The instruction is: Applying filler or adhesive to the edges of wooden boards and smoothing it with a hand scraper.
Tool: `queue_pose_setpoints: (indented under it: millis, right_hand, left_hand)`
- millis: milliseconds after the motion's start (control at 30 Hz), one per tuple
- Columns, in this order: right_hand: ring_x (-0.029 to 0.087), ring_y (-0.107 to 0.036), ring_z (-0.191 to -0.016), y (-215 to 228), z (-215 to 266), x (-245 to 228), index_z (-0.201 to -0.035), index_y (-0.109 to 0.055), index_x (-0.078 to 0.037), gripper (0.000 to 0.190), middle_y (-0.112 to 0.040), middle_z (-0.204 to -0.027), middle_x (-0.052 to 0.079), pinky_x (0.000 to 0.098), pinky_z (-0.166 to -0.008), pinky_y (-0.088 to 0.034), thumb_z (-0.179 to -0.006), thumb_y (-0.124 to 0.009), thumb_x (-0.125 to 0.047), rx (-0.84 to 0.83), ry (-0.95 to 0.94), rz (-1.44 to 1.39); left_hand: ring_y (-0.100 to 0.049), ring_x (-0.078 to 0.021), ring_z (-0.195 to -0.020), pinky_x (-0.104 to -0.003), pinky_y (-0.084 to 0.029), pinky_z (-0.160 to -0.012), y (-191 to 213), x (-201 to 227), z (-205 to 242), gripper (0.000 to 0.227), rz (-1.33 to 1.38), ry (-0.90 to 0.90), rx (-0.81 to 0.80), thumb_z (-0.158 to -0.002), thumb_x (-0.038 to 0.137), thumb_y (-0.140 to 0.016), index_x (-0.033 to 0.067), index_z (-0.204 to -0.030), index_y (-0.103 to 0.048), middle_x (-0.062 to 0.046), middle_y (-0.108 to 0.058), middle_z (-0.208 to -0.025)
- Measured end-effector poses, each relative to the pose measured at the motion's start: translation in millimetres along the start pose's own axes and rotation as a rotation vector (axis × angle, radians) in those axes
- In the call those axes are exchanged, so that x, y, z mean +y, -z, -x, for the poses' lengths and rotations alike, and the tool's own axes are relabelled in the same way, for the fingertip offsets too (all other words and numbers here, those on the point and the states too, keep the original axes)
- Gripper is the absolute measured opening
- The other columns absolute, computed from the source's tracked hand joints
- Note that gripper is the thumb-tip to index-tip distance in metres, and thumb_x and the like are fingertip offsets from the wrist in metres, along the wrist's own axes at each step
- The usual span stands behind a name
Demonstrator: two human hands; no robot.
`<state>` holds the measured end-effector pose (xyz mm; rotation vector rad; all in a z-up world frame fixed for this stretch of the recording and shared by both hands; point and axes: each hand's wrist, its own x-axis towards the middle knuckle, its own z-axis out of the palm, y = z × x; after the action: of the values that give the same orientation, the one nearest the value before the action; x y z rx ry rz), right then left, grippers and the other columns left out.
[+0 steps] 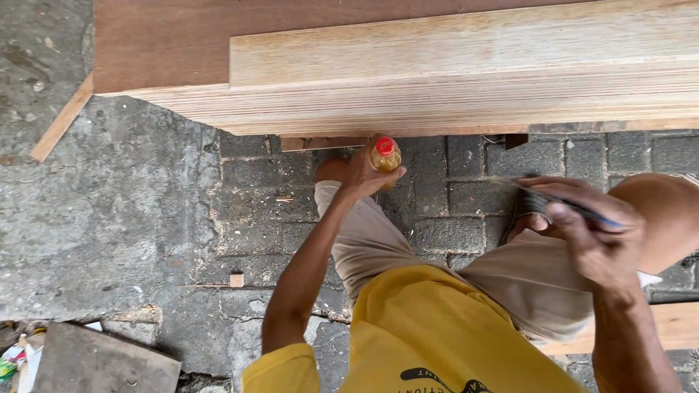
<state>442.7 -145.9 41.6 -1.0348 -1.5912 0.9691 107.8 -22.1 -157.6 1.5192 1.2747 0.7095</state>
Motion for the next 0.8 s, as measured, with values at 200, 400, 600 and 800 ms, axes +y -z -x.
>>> queue_pose_setpoints:
  millis: [200,400,600,800]
  right_hand:
    - [0.041,-0.067,-0.123,44.1,26.9,-5.6,-0.121,-0.058,0.008,0.022,-0.063,-0.127,0.033,0.0413,-0.105,-0.056,-0.108,-0.060,-0.009,0.265,-0.028,0.223]
    - [0.011,-0.032,-0.061,25.0,-31.2,-56.1,-0.061,-0.025,-0.010,0.054,-0.031,-0.067,0.001,0.0296,-0.057,-0.029,-0.103,-0.054,0.008,0.299,-0.210,0.099]
    - [0.001,-0.037,-0.064,25.2,-72.2,-56.5,-0.060,-0.032,-0.015,0.052,-0.035,-0.068,-0.011,0.0215,-0.061,-0.037,-0.098,-0.062,0.004,0.204,-0.212,-0.026]
    - [0.041,-0.068,-0.121,-13.0,-182.7,-123.7,-0.120,-0.066,0.014,0.028,-0.069,-0.126,0.030,0.0469,-0.108,-0.058,-0.094,-0.058,0.012,-0.446,0.554,0.548]
  left_hand:
    - [-0.070,-0.0194,-0.092,-0.031,-0.057,-0.072,-108.8,-75.3,-46.7,0.045,0.176,0.003,0.252,-0.074,0.025,-0.090,0.0185,-0.109,-0.062,-0.003,-0.072,-0.102]
    - [-0.068,-0.0192,-0.086,-0.034,-0.052,-0.069,-160.1,-96.4,-63.9,0.049,0.156,-0.041,0.114,-0.069,0.021,-0.087,0.0193,-0.111,-0.060,-0.002,-0.069,-0.101]
    - [-0.068,-0.0225,-0.102,-0.035,-0.055,-0.077,-158.2,-90.3,-56.5,0.066,0.147,0.129,0.075,-0.064,0.025,-0.092,0.0211,-0.121,-0.058,-0.003,-0.069,-0.118]
    - [-0.066,-0.0245,-0.108,-0.036,-0.054,-0.081,-148.9,-83.3,-41.7,0.076,0.106,0.127,0.102,-0.061,0.030,-0.090,0.0136,-0.128,-0.058,-0.008,-0.066,-0.123]
